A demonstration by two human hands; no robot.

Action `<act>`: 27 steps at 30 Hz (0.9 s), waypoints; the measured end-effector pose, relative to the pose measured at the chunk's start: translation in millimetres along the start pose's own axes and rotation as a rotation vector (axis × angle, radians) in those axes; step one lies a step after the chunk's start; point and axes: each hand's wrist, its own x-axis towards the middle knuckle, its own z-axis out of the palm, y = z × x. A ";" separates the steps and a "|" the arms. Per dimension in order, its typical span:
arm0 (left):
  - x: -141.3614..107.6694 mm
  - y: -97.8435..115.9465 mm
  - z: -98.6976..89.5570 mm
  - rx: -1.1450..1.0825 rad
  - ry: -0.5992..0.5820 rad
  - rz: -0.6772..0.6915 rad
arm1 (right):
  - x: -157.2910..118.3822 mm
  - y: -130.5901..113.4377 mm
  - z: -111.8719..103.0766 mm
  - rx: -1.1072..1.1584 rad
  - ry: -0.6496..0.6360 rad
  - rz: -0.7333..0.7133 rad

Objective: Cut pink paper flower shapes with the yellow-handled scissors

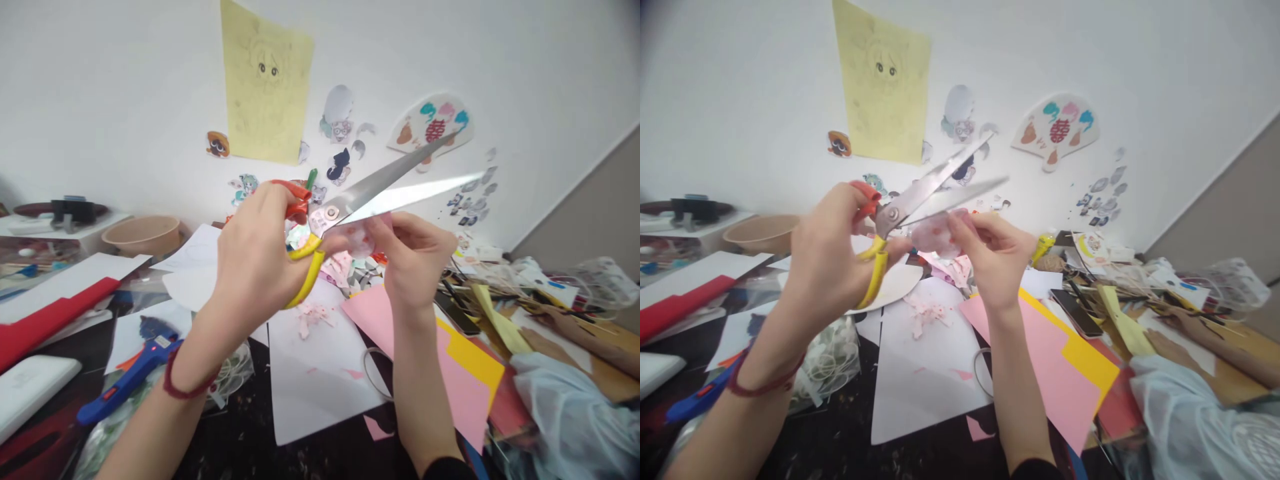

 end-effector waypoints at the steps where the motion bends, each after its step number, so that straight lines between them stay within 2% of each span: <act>1: -0.7 1.6 -1.3 0.091 -0.023 0.030 | 0.7 1.6 -0.8 -0.006 0.033 -0.023; 5: -3.6 5.3 -2.1 0.210 -0.130 0.119 | 2.0 5.4 -5.6 0.012 0.070 -0.085; 10: -6.1 6.1 1.9 0.314 -0.143 0.176 | 3.3 2.8 -11.1 0.096 0.032 -0.157; 21: -7.1 15.6 -5.9 0.387 -0.202 0.115 | 7.0 5.8 -14.9 0.064 -0.011 -0.318; 27: -9.0 19.1 -14.0 0.373 -0.203 0.119 | 3.6 3.4 -13.4 0.037 0.005 -0.259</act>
